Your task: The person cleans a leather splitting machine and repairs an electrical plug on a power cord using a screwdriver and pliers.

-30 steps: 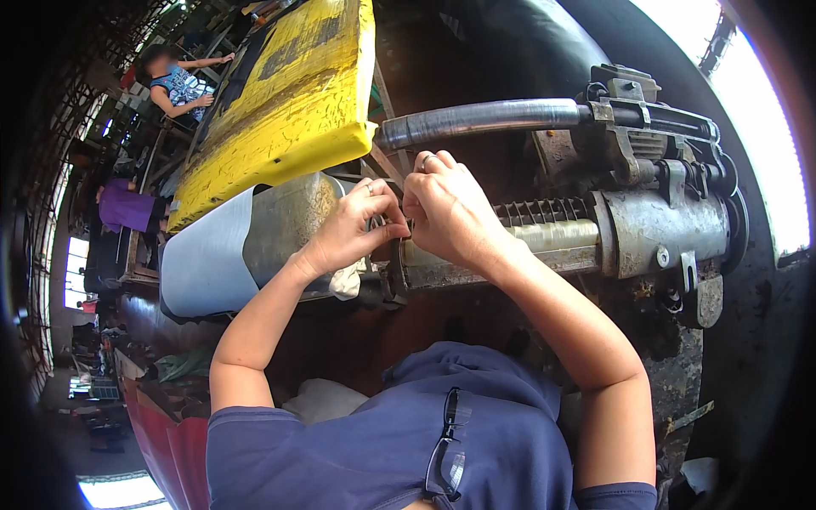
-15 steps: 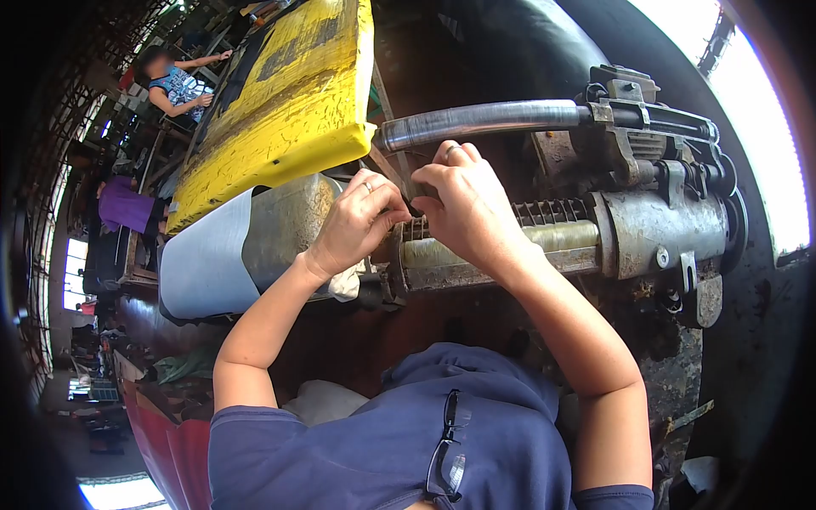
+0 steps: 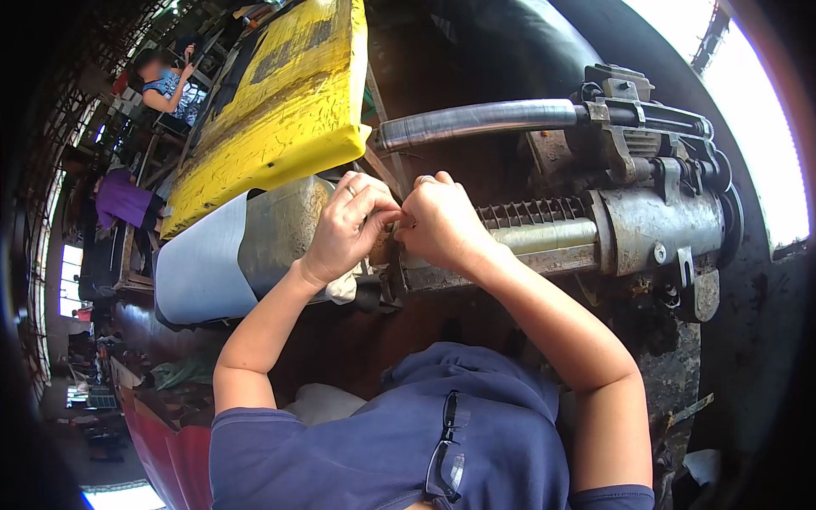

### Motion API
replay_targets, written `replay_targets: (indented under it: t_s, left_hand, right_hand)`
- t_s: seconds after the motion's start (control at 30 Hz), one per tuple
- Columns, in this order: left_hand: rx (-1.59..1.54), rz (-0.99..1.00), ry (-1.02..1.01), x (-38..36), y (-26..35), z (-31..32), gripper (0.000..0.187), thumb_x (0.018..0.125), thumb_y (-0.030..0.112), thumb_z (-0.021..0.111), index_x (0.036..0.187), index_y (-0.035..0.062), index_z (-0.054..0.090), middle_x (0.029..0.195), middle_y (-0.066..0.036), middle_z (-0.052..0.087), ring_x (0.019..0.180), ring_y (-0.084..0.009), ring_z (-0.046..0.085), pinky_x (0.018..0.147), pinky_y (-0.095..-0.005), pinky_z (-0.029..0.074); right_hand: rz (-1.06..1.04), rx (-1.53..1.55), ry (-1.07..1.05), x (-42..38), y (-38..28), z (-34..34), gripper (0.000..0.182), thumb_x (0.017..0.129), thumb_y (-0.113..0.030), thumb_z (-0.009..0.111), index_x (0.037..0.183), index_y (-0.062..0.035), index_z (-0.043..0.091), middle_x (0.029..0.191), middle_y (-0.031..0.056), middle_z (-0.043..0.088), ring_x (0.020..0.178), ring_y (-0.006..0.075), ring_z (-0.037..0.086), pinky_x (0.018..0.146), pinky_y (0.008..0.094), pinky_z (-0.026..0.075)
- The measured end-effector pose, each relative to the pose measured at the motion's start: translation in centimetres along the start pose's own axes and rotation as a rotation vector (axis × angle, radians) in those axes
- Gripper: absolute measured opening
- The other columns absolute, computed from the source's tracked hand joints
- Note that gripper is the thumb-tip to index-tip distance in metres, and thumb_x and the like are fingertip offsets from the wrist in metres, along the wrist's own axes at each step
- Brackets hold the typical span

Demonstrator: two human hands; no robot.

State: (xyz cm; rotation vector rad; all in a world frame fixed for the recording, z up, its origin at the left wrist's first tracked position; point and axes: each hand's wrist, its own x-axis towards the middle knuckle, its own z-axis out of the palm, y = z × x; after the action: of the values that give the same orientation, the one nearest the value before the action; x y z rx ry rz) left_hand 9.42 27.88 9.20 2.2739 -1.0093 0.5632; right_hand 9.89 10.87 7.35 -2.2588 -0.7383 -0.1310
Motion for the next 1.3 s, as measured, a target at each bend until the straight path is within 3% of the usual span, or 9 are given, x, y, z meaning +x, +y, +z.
replay_targets:
  t_s: [0.13, 0.2, 0.3, 0.37, 0.57, 0.77, 0.87, 1.3]
  left_hand:
    - [-0.064, -0.065, -0.006, -0.4, -0.4, -0.2, 0.009, 0.073, 0.008, 0.068, 0.08, 0.0043, 0.062, 0.079, -0.008, 0.056, 0.078, -0.0239, 0.053, 0.072, -0.0337, 0.044]
    - [-0.151, -0.207, -0.071, -0.5, -0.5, -0.6, 0.012, 0.074, 0.008, 0.068, 0.085, 0.0046, 0.065, 0.079, -0.007, 0.058, 0.079, -0.0216, 0.054, 0.072, -0.0319, 0.044]
    - [-0.303, -0.424, -0.217, -0.9, -0.7, -1.1, 0.017, 0.074, 0.009, 0.07, 0.09, 0.0052, 0.068, 0.08, -0.006, 0.059, 0.081, -0.0178, 0.055, 0.073, -0.0291, 0.044]
    - [-0.466, -0.569, -0.312, -1.1, -0.9, -1.2, 0.017, 0.071, 0.009, 0.072, 0.088, 0.0055, 0.069, 0.08, -0.003, 0.058, 0.08, -0.0138, 0.055, 0.074, -0.0267, 0.045]
    - [-0.389, -0.518, -0.453, -0.1, -0.9, -0.7, 0.015, 0.07, 0.012, 0.074, 0.081, 0.0037, 0.069, 0.077, -0.003, 0.054, 0.075, -0.0137, 0.055, 0.069, -0.0274, 0.045]
    - [-0.187, -0.267, -0.333, 0.6, -1.1, 0.0, 0.019, 0.073, 0.014, 0.072, 0.072, 0.0016, 0.058, 0.076, -0.007, 0.053, 0.072, -0.0206, 0.054, 0.066, -0.0323, 0.046]
    - [-0.152, -0.22, -0.278, 0.9, -1.0, 0.0, 0.014, 0.073, 0.011, 0.069, 0.073, 0.0022, 0.058, 0.077, -0.008, 0.054, 0.079, -0.0243, 0.052, 0.071, -0.0364, 0.045]
    - [0.015, -0.013, -0.041, 2.3, -0.8, -0.1, 0.011, 0.072, 0.006, 0.068, 0.077, 0.0026, 0.058, 0.073, -0.008, 0.056, 0.072, -0.0245, 0.055, 0.067, -0.0342, 0.045]
  right_hand:
    - [-0.033, -0.031, 0.058, 0.0, -0.1, -0.2, 0.004, 0.06, -0.003, 0.065, 0.061, -0.0017, 0.061, 0.074, 0.0131, 0.056, 0.078, 0.0295, 0.053, 0.073, 0.0379, 0.043]
    - [-0.077, -0.059, 0.141, -0.1, 0.2, -0.3, 0.009, 0.06, -0.003, 0.069, 0.064, -0.0013, 0.061, 0.07, 0.011, 0.054, 0.075, 0.0267, 0.052, 0.072, 0.0351, 0.041]
    - [-0.029, -0.021, 0.067, 0.1, 0.3, -1.1, 0.002, 0.06, -0.003, 0.061, 0.061, -0.0022, 0.062, 0.08, 0.0132, 0.056, 0.086, 0.0291, 0.052, 0.075, 0.0373, 0.042]
    - [-0.021, -0.028, 0.064, 0.1, 0.3, -1.2, 0.002, 0.06, -0.003, 0.061, 0.061, -0.0022, 0.062, 0.08, 0.0133, 0.056, 0.086, 0.0288, 0.052, 0.075, 0.037, 0.042]
    - [-0.06, -0.033, 0.119, 0.3, -0.2, -1.5, 0.007, 0.061, -0.001, 0.067, 0.066, -0.0008, 0.062, 0.071, 0.0106, 0.053, 0.077, 0.0256, 0.05, 0.072, 0.0345, 0.041]
    - [-0.048, -0.046, 0.149, 0.4, -0.2, -1.9, 0.001, 0.061, -0.004, 0.062, 0.06, -0.003, 0.062, 0.076, 0.0121, 0.056, 0.082, 0.0273, 0.052, 0.073, 0.0363, 0.042]
    - [-0.027, -0.029, 0.169, 0.3, -0.3, -2.1, 0.002, 0.061, -0.002, 0.062, 0.06, -0.0032, 0.061, 0.074, 0.0118, 0.056, 0.081, 0.0275, 0.052, 0.072, 0.0359, 0.042]
    - [-0.041, 0.069, 0.312, 0.4, -0.8, -3.7, 0.003, 0.065, -0.001, 0.063, 0.067, -0.0024, 0.062, 0.073, 0.0119, 0.055, 0.08, 0.0285, 0.051, 0.073, 0.0362, 0.044]
